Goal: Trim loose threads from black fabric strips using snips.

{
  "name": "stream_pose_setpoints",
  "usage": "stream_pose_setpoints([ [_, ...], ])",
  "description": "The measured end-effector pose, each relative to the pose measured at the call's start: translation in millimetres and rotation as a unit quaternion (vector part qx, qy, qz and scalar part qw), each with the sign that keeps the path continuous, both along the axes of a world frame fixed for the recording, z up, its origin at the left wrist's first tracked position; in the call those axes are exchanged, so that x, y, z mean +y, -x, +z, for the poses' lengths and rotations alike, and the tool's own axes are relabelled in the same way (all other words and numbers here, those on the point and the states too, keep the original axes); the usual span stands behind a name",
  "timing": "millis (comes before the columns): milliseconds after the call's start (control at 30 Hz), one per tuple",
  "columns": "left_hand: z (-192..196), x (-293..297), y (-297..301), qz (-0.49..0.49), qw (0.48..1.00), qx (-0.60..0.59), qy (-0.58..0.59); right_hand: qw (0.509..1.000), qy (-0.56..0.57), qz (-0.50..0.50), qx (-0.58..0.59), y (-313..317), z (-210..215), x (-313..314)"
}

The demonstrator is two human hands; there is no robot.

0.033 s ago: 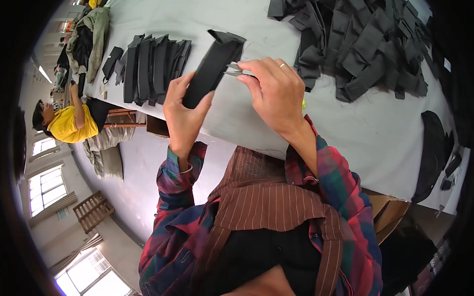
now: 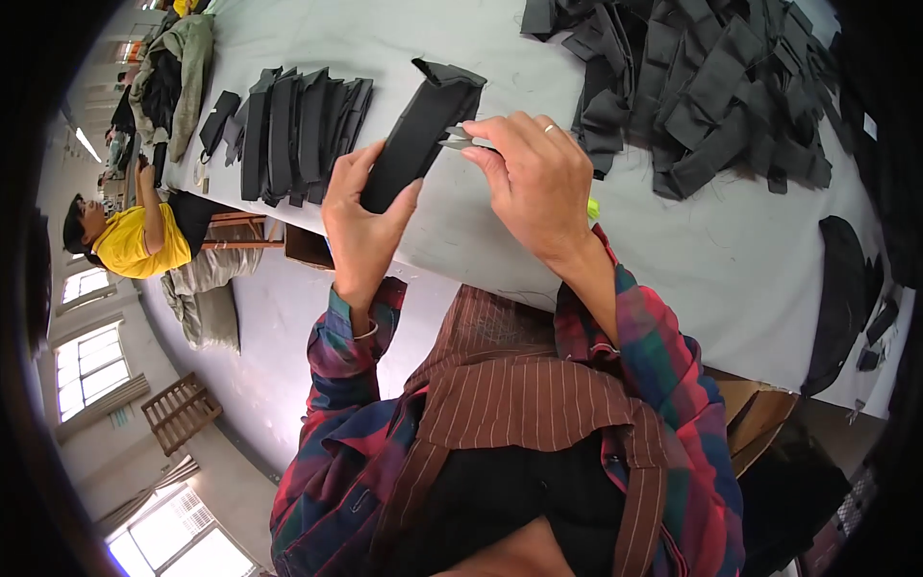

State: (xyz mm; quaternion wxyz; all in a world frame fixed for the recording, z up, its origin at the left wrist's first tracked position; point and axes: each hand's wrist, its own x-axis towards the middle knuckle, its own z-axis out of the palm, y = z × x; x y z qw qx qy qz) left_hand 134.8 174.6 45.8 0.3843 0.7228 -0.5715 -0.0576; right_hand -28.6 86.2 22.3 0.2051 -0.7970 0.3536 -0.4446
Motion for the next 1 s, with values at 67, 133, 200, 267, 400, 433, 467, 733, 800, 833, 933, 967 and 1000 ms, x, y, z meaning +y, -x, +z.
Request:
stream_pose_setpoints([
  [67, 2.5, 1.2, 8.5, 0.004, 1.000, 0.008, -0.007, 1.000, 0.004, -0.009, 0.002, 1.9, -0.1, 1.7],
  [133, 5.3, 3.3, 13.2, 0.009, 1.000, 0.018, -0.017, 1.000, 0.010, -0.016, 0.015, 6.2, 2.6, 4.2],
  [200, 3.2, 7.4, 14.5, 0.001, 1.000, 0.013, -0.009, 1.000, 0.015, -0.014, 0.006, 9.9, 4.4, 7.3],
  [267, 4.3, 9.5, 16.0, -0.008, 1.000, 0.009, -0.002, 1.000, 0.019, -0.012, -0.001, 16.3, 6.5, 11.8],
  [400, 9.1, 15.0, 19.9, 0.003, 1.000, -0.004, -0.003, 1.000, -0.015, -0.013, -0.011, 26.7, 11.7, 19.6],
  [433, 11.6, 15.9, 21.9, 0.004, 1.000, 0.002, -0.007, 1.000, -0.015, -0.013, -0.009, 28.3, 12.6, 20.9],
  [467, 13.6, 18.1, 24.4, 0.005, 1.000, 0.008, -0.013, 1.000, -0.016, -0.015, -0.007, 27.8, 13.2, 22.0],
  [733, 16.4, 33.8, 30.9, -0.017, 1.000, 0.025, -0.006, 0.998, 0.065, -0.011, -0.001, 26.4, 14.9, 30.7],
  [800, 16.5, 37.0, 32.1, -0.016, 0.999, 0.027, -0.006, 0.997, 0.072, -0.009, 0.006, 28.5, 15.7, 32.3],
  [833, 17.5, 37.9, 32.9, -0.016, 1.000, 0.024, -0.007, 0.997, 0.079, -0.008, 0.012, 29.4, 16.0, 33.0],
  [933, 19.9, 39.4, 34.3, -0.020, 0.999, 0.026, -0.007, 0.995, 0.098, -0.008, 0.028, 33.1, 19.2, 33.8],
  [967, 20.3, 40.3, 34.7, -0.023, 0.999, 0.029, -0.007, 0.995, 0.099, -0.008, 0.028, 34.6, 20.2, 34.5],
  [1000, 20.8, 40.8, 35.4, -0.023, 0.999, 0.029, -0.005, 0.995, 0.094, -0.009, 0.016, 36.5, 21.7, 34.9],
])
